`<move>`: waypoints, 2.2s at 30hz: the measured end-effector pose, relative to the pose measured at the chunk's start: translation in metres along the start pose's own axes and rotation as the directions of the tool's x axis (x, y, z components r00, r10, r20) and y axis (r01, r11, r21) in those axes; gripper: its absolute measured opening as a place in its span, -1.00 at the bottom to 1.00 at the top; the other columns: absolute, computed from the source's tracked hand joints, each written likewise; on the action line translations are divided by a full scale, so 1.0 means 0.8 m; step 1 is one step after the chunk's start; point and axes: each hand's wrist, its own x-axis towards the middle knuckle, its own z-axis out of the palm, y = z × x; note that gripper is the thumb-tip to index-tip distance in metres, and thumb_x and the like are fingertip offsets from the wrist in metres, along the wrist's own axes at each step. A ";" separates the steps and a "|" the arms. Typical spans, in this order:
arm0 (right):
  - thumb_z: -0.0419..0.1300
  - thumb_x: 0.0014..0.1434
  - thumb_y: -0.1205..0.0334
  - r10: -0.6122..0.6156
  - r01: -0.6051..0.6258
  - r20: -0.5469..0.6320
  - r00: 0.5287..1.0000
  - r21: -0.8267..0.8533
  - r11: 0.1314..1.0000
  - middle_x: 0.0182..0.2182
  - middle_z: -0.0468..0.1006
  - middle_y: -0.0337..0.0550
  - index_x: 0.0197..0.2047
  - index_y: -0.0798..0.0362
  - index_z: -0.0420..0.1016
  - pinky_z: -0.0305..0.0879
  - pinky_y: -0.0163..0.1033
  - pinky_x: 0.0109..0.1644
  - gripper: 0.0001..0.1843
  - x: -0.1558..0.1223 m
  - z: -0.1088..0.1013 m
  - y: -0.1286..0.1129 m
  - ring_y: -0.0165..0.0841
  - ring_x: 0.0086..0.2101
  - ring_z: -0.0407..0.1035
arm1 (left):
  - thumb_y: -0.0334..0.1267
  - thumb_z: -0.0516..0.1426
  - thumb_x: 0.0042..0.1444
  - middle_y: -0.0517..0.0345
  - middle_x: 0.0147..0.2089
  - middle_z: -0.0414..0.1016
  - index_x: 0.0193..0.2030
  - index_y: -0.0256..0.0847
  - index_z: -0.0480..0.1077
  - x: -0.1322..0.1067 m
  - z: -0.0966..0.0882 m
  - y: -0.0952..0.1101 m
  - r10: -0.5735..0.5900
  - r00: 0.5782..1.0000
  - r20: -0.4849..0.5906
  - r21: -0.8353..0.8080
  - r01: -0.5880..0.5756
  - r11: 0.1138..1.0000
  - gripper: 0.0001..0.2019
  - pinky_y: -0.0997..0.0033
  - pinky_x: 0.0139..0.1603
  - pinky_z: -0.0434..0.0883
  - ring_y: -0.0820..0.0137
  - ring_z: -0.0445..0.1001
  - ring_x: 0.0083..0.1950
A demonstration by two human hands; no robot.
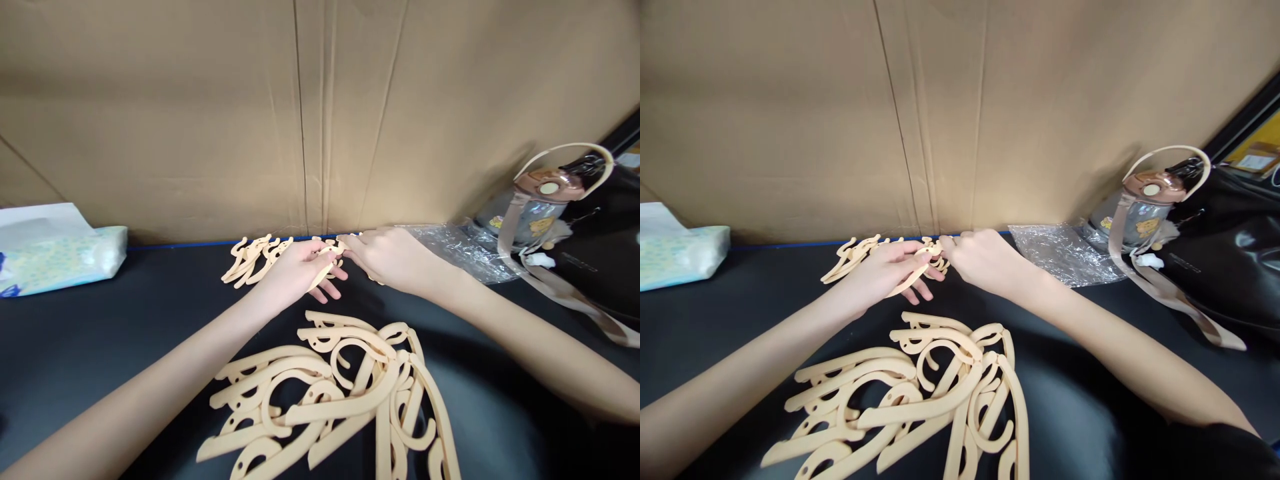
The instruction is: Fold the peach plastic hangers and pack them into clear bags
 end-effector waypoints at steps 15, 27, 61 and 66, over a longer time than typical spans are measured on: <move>-0.24 0.43 0.34 0.409 -0.435 0.159 0.899 0.447 0.782 -0.56 0.57 -0.18 -0.07 0.21 0.43 0.21 -0.34 -0.48 -0.58 0.011 0.007 0.036 -0.47 -0.72 0.30 | -0.19 0.03 0.31 0.17 -0.27 0.58 -0.21 -0.17 0.38 -0.006 -0.001 -0.018 0.433 0.890 -0.141 0.358 -0.362 0.861 -0.84 0.52 -0.46 0.37 0.46 0.48 -0.44; -0.12 0.44 0.08 0.561 -0.564 0.074 0.825 0.175 0.807 -0.22 0.65 0.08 -0.25 0.12 0.59 0.12 -0.26 -0.32 -0.50 0.023 0.063 0.047 -0.19 -0.23 0.54 | -0.02 0.24 -0.03 0.07 -0.27 0.64 -0.25 -0.16 0.50 0.048 -0.118 -0.031 0.276 0.873 -0.403 0.689 0.091 0.719 -0.72 0.31 -0.30 0.34 0.16 0.57 -0.24; 0.17 0.18 0.24 -0.101 -0.090 0.311 0.945 0.544 0.834 -0.66 0.24 -0.35 -0.58 0.06 0.34 -0.11 -0.27 -0.48 -0.70 -0.024 -0.024 -0.033 -0.49 -0.60 0.01 | 0.02 0.29 -0.10 0.20 -0.38 0.53 -0.32 -0.08 0.44 -0.011 -0.062 -0.008 -0.071 0.952 0.299 0.817 -0.217 0.534 -0.71 0.42 -0.53 0.13 0.32 0.41 -0.43; 0.17 0.17 0.25 0.033 -0.172 0.227 0.973 0.630 0.757 -0.60 0.36 -0.34 -0.48 0.08 0.41 -0.04 -0.29 -0.45 -0.80 -0.018 -0.024 -0.024 -0.49 -0.55 0.14 | 0.28 0.16 0.00 0.11 -0.47 0.56 -0.44 -0.12 0.49 -0.005 -0.061 0.000 -0.069 0.985 0.161 0.778 -0.084 0.622 -0.54 0.40 -0.56 0.20 0.29 0.46 -0.49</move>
